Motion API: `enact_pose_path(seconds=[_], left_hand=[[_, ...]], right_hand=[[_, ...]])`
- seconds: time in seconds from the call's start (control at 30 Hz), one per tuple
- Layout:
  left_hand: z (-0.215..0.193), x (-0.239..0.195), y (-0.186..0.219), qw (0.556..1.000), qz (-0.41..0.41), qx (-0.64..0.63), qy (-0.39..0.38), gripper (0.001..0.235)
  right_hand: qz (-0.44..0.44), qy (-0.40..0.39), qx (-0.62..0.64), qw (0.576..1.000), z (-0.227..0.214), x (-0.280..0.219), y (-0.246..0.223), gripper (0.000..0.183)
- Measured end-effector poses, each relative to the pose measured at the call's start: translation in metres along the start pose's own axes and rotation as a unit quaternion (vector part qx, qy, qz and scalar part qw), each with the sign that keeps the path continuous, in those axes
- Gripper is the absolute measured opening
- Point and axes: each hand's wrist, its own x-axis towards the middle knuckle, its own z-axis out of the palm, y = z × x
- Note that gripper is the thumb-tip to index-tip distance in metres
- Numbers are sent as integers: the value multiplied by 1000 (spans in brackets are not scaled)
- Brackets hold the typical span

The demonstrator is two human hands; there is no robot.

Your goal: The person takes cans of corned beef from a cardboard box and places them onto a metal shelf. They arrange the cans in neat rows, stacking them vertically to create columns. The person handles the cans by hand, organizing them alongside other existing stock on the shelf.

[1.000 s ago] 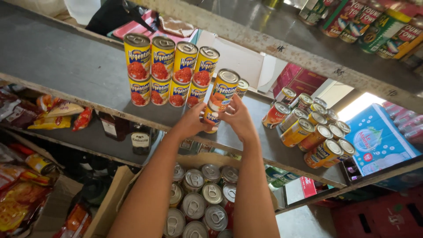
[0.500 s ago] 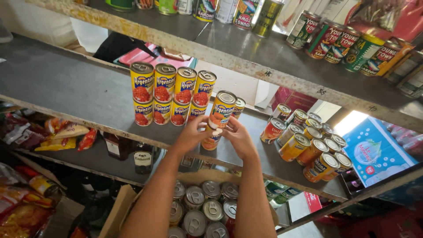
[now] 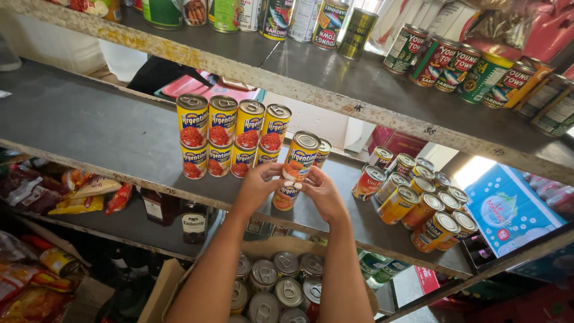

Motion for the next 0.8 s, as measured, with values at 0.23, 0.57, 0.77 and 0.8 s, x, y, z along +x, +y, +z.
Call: enact_pose_path(seconds=[0.23, 0.57, 0.77, 0.8], left_hand=[[-4, -1, 8, 999, 12, 33, -31, 49], [-1, -9, 9, 982, -35, 178, -51, 64], [12, -7, -11, 975, -29, 220, 21, 47], [14, -6, -12, 972, -11, 235, 26, 45]], right_hand=[[14, -14, -20, 1000, 5, -6, -4, 59], [97, -25, -102, 990, -2, -8, 19, 80], [62, 23, -69, 995, -12, -1, 34, 68], [57, 34, -60, 996, -14, 0, 36, 65]])
